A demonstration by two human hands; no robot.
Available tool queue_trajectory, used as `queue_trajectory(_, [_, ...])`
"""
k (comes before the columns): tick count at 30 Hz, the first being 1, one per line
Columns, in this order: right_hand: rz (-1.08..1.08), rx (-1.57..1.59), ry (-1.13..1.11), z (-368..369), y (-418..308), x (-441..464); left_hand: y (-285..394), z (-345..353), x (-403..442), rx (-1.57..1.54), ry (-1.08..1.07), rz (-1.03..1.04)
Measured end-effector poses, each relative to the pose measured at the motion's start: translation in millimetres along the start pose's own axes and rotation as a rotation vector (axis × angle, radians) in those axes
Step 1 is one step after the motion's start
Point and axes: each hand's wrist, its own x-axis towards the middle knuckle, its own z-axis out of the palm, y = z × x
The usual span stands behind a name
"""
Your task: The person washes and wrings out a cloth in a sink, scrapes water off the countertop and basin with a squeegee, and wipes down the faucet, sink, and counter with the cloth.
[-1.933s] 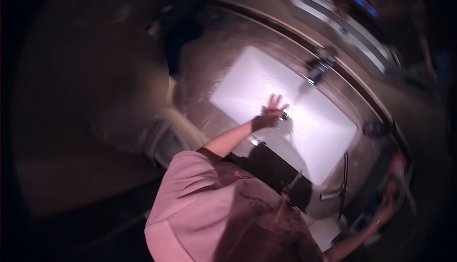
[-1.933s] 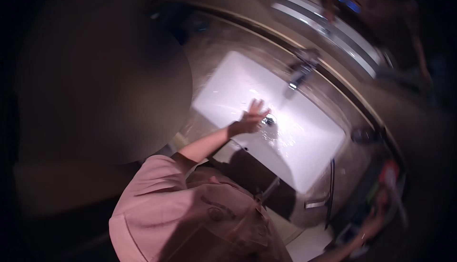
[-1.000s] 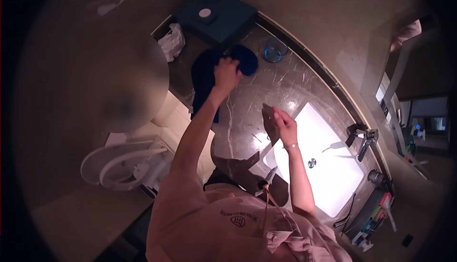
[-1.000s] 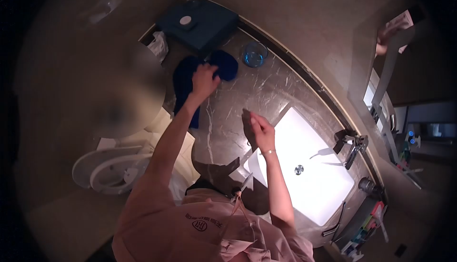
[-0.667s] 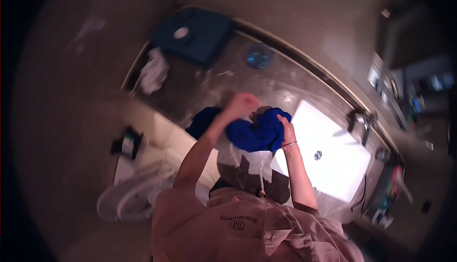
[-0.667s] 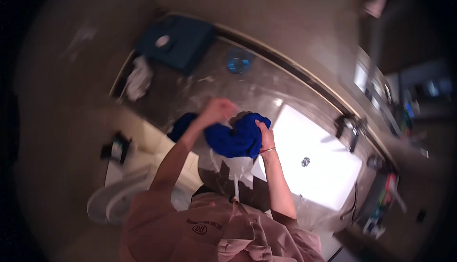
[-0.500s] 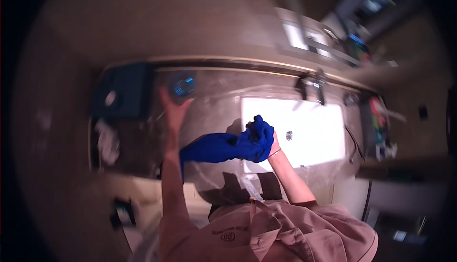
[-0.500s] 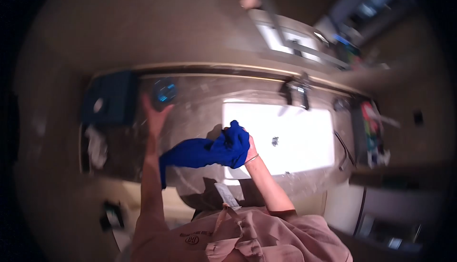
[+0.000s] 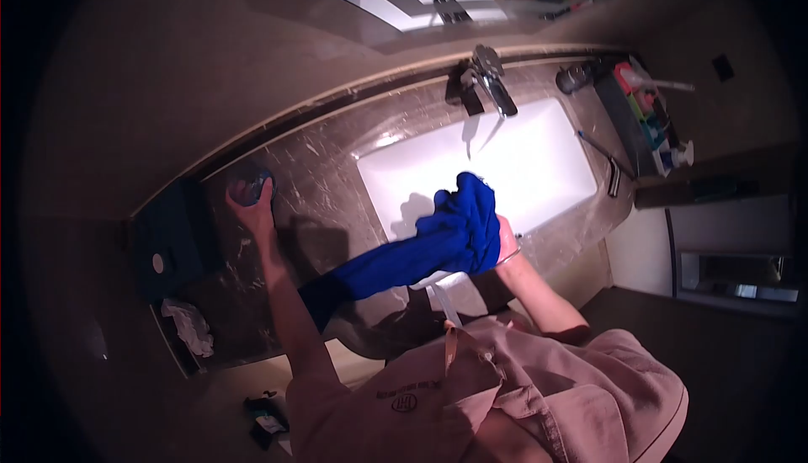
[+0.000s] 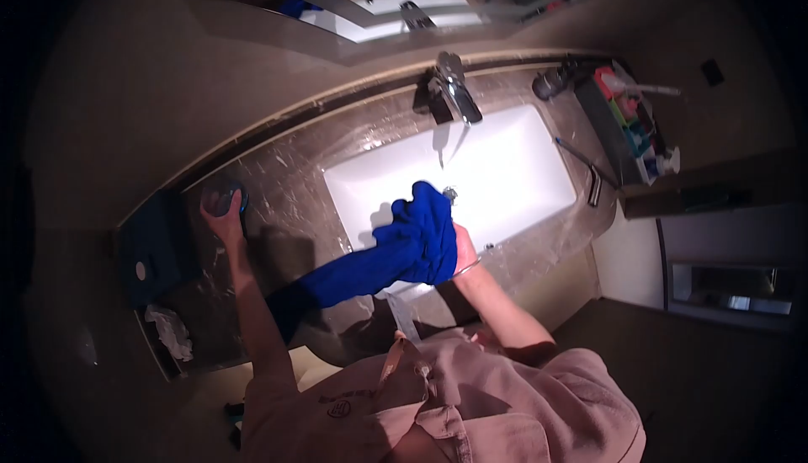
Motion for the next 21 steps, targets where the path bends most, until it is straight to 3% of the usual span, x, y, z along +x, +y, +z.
queue_trajectory(6, [0.090, 0.135, -0.069, -30.8, -18.5, -7.2, 47.5, 20.5, -92.2, -0.233, -0.243, -0.137])
queue_trajectory(9, [-0.001, 0.119, -0.090, -18.1, -45.5, 20.0, 56.7, 44.7, -128.1, -0.293, -0.338, -0.163])
queue_trajectory(13, [-0.135, 0.063, -0.122, -95.5, -133.0, 95.2, 74.5, 85.4, -172.9, -0.327, -0.436, -0.247])
queue_trajectory(15, [-0.142, -0.083, 0.444, -49.6, -163.4, 106.7, 80.5, 111.5, -194.1, -0.264, -0.523, -0.263])
queue_trajectory(18, [-0.140, -0.083, 0.311, -84.6, -210.3, 122.2, 81.7, 159.4, -219.7, -0.153, -0.681, -0.246])
queue_trajectory(21, [-0.336, -0.427, 0.324, -82.6, -236.9, 103.1, 63.0, 215.1, -241.9, -0.002, -0.781, -0.218])
